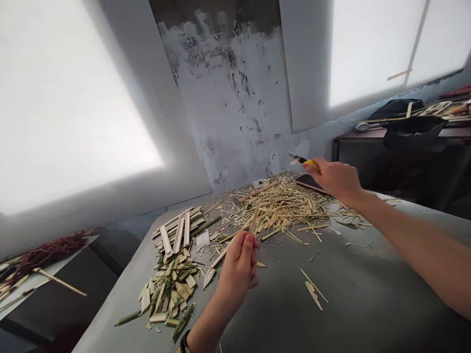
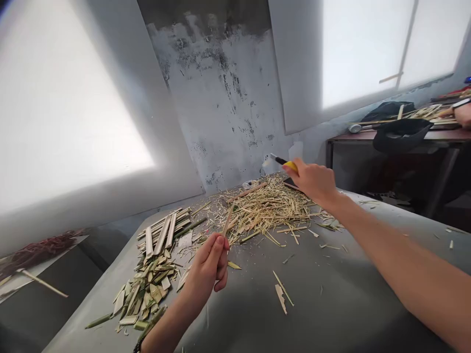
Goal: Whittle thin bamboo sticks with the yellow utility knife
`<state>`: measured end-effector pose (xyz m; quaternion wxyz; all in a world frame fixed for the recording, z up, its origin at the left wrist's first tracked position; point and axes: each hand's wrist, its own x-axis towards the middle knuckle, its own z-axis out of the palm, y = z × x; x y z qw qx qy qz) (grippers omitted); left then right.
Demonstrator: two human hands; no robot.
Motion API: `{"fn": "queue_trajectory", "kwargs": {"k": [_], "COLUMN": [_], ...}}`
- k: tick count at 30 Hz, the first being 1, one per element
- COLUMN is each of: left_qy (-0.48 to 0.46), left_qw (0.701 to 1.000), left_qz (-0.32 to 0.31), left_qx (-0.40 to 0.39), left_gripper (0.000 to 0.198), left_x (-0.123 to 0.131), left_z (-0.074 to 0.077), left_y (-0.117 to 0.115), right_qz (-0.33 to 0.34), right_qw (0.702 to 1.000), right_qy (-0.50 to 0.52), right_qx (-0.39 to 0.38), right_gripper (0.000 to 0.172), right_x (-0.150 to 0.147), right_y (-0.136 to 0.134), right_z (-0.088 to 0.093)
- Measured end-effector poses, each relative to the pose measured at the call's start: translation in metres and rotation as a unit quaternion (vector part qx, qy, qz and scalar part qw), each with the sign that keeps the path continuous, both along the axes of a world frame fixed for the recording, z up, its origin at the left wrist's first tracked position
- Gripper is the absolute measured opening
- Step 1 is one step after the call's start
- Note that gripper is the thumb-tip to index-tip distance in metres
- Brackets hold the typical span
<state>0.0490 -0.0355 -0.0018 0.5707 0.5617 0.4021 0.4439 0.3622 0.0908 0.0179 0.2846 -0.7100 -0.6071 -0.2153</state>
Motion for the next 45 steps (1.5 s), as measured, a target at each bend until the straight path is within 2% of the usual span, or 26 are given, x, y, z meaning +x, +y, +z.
{"fn": "queue_trajectory", "kwargs": {"k": [2,3,5,8,10,12,16,20,22,24,26,28,30,32,36,39,42,43,45], "left_qy": [0.009,0.019,0.041,0.058,0.056,0.052,0.042,0.004,-0.028,-0.046,-0.050,-0.048,-0.036,-0.025,-0.037,-0.073,-0.129,-0.147,-0.168], "left_qw": [1.000,1.000,0.998,0.996,0.996,0.996,0.997,0.998,0.998,0.997,0.995,0.995,0.996,0.998,0.998,0.994,0.984,0.979,0.970], "left_qz": [0.014,0.024,0.044,0.067,0.073,0.075,0.071,0.062,0.037,-0.003,-0.036,-0.045,-0.038,-0.020,0.021,0.013,-0.039,-0.056,-0.087], "left_qx": [0.006,0.007,0.007,0.005,0.005,0.008,-0.002,-0.023,-0.041,-0.065,-0.077,-0.074,-0.066,-0.055,-0.051,-0.077,-0.116,-0.130,-0.150], "left_gripper": [0.055,0.056,0.058,0.059,0.057,0.056,0.052,0.048,0.046,0.045,0.045,0.045,0.045,0.046,0.044,0.041,0.038,0.036,0.034], "left_x": [0.000,0.000,-0.002,-0.005,-0.006,-0.006,-0.003,0.001,0.004,0.007,0.010,0.012,0.010,0.005,-0.006,-0.010,-0.012,-0.011,-0.009], "left_z": [-0.005,-0.008,-0.013,-0.016,-0.015,-0.013,-0.011,-0.008,-0.006,-0.006,-0.008,-0.011,-0.014,-0.016,-0.012,-0.004,0.000,0.000,-0.001], "left_y": [0.003,0.006,0.011,0.014,0.014,0.012,0.011,0.010,0.004,-0.006,-0.013,-0.014,-0.009,-0.001,0.007,0.005,0.002,0.001,-0.003], "right_qz": [-0.010,0.014,0.122,0.328,0.404,0.442,0.447,0.395,0.311,0.190,0.093,0.046,0.062,0.146,0.355,0.440,0.465,0.454,0.390], "right_qw": [1.000,1.000,0.992,0.943,0.910,0.888,0.884,0.907,0.943,0.979,0.995,0.999,0.998,0.989,0.934,0.893,0.876,0.881,0.914], "right_qy": [0.008,0.007,-0.002,-0.048,-0.094,-0.125,-0.139,-0.144,-0.109,-0.048,-0.013,0.010,0.026,0.021,-0.034,-0.085,-0.128,-0.133,-0.109], "right_qx": [0.009,0.012,0.020,0.032,0.026,0.014,-0.001,-0.015,-0.042,-0.057,-0.035,-0.018,-0.001,0.014,0.029,0.026,0.016,0.011,-0.001], "right_gripper": [0.070,0.068,0.064,0.057,0.052,0.049,0.053,0.063,0.068,0.073,0.076,0.075,0.072,0.068,0.053,0.044,0.046,0.048,0.053], "right_x": [0.009,0.007,-0.009,-0.046,-0.067,-0.081,-0.091,-0.086,-0.071,-0.048,-0.022,-0.004,0.000,-0.011,-0.053,-0.080,-0.094,-0.093,-0.082], "right_y": [0.002,0.001,-0.002,-0.013,-0.023,-0.031,-0.036,-0.026,-0.018,-0.011,-0.005,-0.003,-0.003,-0.005,-0.018,-0.030,-0.035,-0.034,-0.025], "right_z": [0.000,-0.002,-0.010,-0.023,-0.029,-0.034,-0.038,-0.033,-0.025,-0.015,-0.007,-0.003,-0.004,-0.010,-0.027,-0.036,-0.039,-0.038,-0.034]}}
